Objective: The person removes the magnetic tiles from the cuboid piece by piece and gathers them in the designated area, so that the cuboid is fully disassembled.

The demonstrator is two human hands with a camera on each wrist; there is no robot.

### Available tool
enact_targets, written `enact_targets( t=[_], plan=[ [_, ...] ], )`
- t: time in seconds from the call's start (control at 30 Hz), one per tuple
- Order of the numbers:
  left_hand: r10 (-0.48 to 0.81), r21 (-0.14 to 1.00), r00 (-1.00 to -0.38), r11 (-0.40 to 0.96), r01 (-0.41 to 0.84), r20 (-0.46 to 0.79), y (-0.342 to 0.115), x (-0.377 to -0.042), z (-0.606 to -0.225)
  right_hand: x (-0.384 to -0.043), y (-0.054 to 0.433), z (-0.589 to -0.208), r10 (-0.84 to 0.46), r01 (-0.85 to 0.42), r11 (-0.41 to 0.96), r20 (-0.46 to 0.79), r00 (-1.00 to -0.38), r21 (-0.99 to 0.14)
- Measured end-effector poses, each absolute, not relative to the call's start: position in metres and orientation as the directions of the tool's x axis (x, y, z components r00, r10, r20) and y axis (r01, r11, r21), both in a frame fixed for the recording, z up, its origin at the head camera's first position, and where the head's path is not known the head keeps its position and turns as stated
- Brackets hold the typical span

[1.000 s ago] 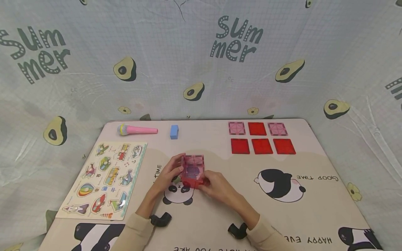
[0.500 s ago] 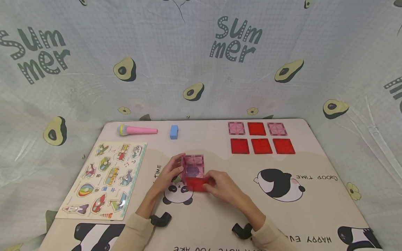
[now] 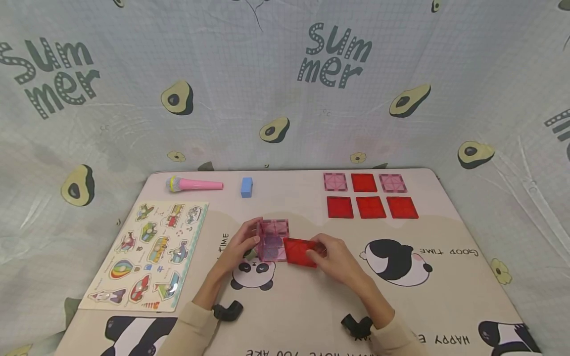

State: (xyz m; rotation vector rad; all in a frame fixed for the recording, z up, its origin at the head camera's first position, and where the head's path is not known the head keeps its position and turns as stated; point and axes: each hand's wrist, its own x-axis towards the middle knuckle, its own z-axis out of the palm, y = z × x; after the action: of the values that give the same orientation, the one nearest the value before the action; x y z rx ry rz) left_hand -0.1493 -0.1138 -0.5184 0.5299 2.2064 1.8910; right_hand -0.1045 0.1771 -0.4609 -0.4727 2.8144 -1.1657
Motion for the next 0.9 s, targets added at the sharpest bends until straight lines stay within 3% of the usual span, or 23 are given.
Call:
enact_targets(
  t=[0.67, 0.9],
  plan=[
    [0.403, 0.978, -0.909, 0.119, 0.17, 0.109, -0.114, -0.149, -0.518, -0.126, 0.222, -0.472, -0.128, -0.145, 0.712, 0.076, -0.989, -0.687],
    [0.393, 0.98, -0.914, 0.119, 0.159, 0.1, -0.114, -0.15, -0.52, -0.132, 0.234, -0.473, -0.072, -0.067, 0.736, 0.021, -0.997, -0.674]
  ],
)
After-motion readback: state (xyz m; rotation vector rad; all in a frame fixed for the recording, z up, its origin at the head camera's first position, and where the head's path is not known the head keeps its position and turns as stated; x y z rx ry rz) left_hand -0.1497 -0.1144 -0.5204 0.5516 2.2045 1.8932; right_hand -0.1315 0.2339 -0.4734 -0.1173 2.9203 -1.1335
